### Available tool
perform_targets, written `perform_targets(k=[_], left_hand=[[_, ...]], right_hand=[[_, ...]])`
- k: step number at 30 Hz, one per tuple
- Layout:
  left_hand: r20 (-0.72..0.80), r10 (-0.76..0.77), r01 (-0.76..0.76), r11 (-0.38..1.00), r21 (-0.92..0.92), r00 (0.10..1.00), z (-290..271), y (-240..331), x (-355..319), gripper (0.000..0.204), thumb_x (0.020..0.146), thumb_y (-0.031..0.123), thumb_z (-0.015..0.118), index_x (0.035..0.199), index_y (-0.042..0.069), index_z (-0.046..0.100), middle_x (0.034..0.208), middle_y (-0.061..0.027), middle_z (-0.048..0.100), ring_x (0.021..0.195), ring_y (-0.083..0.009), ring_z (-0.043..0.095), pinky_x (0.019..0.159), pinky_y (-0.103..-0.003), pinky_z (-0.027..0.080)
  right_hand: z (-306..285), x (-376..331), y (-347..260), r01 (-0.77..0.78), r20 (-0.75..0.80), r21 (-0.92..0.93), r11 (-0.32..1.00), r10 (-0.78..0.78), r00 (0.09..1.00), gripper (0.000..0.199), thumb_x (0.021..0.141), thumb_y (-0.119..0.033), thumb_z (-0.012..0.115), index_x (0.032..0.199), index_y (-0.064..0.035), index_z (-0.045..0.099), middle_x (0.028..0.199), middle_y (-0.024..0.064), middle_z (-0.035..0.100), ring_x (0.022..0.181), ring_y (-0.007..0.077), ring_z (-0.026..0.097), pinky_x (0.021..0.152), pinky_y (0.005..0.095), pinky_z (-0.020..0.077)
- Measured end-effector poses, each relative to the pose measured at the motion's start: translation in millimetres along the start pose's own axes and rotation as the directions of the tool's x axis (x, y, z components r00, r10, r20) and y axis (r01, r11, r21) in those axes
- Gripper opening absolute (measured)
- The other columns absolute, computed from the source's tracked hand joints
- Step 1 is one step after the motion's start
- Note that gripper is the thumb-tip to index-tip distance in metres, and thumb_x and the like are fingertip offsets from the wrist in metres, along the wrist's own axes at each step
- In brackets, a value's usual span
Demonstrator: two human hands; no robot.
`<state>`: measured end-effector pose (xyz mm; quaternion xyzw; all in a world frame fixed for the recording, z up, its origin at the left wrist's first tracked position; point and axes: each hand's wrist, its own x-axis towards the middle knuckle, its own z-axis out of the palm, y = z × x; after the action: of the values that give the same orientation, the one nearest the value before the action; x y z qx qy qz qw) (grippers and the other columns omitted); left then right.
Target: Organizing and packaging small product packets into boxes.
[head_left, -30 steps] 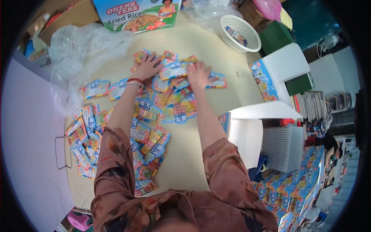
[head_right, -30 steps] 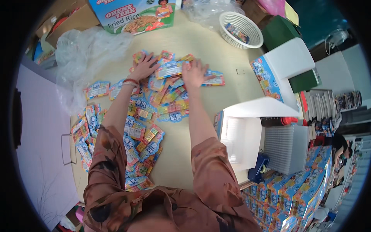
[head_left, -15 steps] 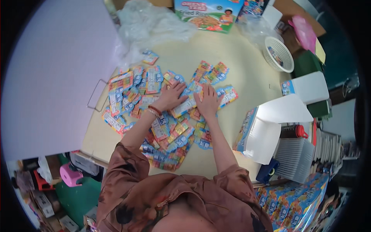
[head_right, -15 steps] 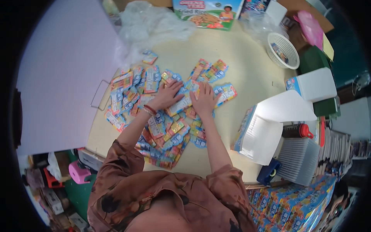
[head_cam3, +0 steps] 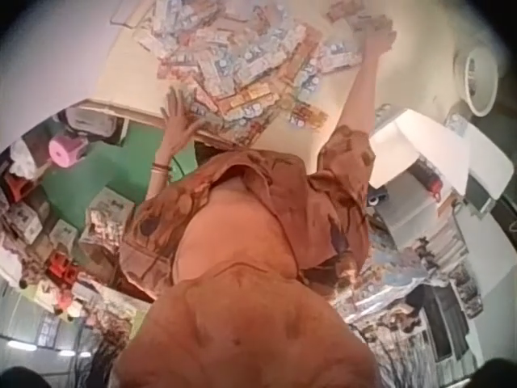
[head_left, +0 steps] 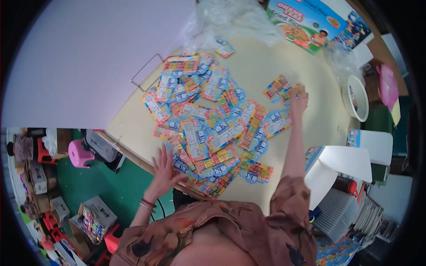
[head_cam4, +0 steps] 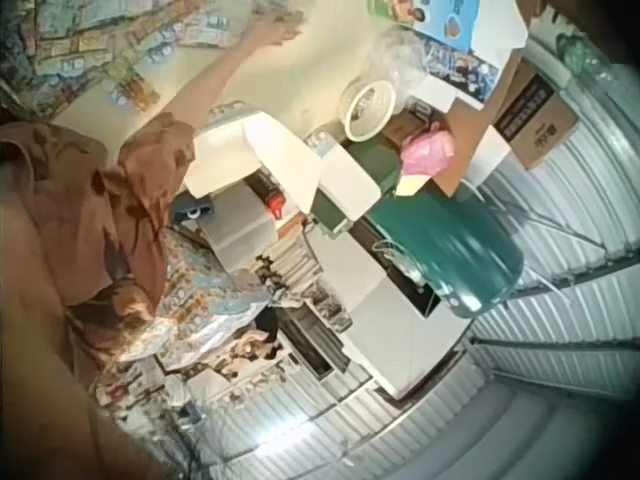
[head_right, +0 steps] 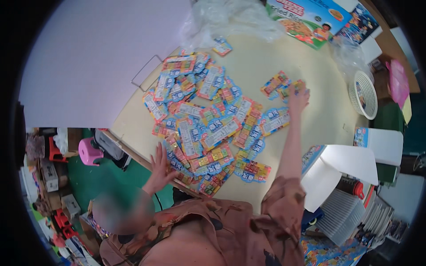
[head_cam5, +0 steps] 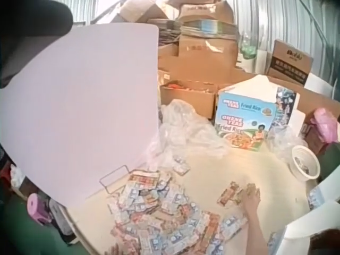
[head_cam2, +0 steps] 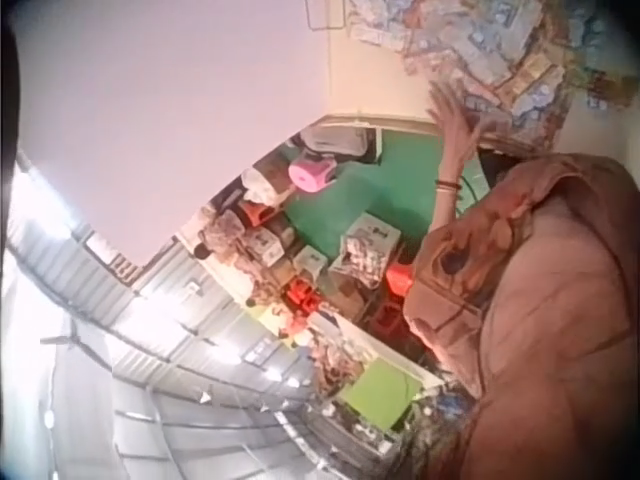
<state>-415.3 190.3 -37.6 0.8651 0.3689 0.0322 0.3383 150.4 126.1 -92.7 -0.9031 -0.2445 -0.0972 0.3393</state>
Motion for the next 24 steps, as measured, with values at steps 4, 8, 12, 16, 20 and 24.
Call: perform_targets(k=[4,8,12,16,20,24], left_hand=[[-0.176,0.007,-0.023,0.996,-0.088,0.984,20,8,0,0.09,0.085,0.054,0.056,0.15,0.008,0.013,0.156,-0.0198,0.005,0.144,-0.0407,-0.003,0.11,-0.061,-0.003],[-0.346,-0.11,0.183,0.965,0.186,0.932,51,29,49,0.079,0.088,0.047,0.055,0.149,0.008,0.022,0.155,-0.0184,0.016,0.144,-0.0385,0.005,0.111,-0.058,0.001],[-0.393,-0.069,0.08,0.997,0.013,0.917,60,44,85,0.071,0.091,0.041,0.052,0.148,0.009,0.025,0.155,-0.0178,0.015,0.144,-0.0367,0.006,0.11,-0.059,-0.002],[-0.394,-0.092,0.118,0.992,0.041,0.914,43,55,100,0.066,0.091,0.04,0.05,0.147,0.011,0.029,0.155,-0.0173,0.013,0.144,-0.037,0.005,0.11,-0.058,-0.007],[-0.351,0.039,-0.022,0.998,0.053,0.935,-2,43,143,0.063,0.091,0.04,0.054,0.146,0.017,0.033,0.153,-0.0183,0.018,0.143,-0.0403,0.007,0.111,-0.058,0.001],[-0.485,0.123,-0.087,0.992,0.096,0.866,-35,-3,267,0.065,0.089,0.042,0.057,0.144,0.015,0.035,0.151,-0.0212,0.023,0.14,-0.0429,0.017,0.11,-0.059,0.016]], right_hand=[[40,22,-3,0.07,0.265,-0.241,0.968,-0.004,0.964,0.06,0.085,-0.06,0.051,0.129,-0.0206,0.054,0.137,0.0119,0.044,0.133,0.0274,0.032,0.104,0.0599,0.0206],[66,-9,-42,0.335,0.416,0.179,0.925,-0.38,0.826,0.05,0.085,-0.048,0.059,0.125,-0.0188,0.059,0.132,0.0162,0.047,0.121,0.0323,0.046,0.102,0.0535,0.0301],[51,-68,-106,0.572,0.334,0.196,0.797,-0.602,0.725,0.046,0.086,-0.038,0.06,0.121,-0.0087,0.061,0.126,0.0181,0.054,0.112,0.0338,0.053,0.1,0.0457,0.0359],[43,-49,-139,0.43,0.566,0.203,0.88,-0.464,0.682,0.041,0.087,-0.034,0.06,0.117,-0.0065,0.064,0.124,0.0195,0.055,0.112,0.0341,0.053,0.1,0.045,0.0364],[95,4,-175,0.427,0.432,0.291,0.856,-0.516,0.739,0.037,0.089,-0.031,0.057,0.116,-0.0056,0.063,0.125,0.0197,0.054,0.119,0.0333,0.051,0.101,0.0469,0.038],[166,20,-216,0.538,0.439,0.225,0.812,-0.578,0.688,0.039,0.088,-0.027,0.058,0.123,-0.0105,0.057,0.127,0.0127,0.054,0.12,0.0305,0.049,0.1,0.0546,0.0375]])
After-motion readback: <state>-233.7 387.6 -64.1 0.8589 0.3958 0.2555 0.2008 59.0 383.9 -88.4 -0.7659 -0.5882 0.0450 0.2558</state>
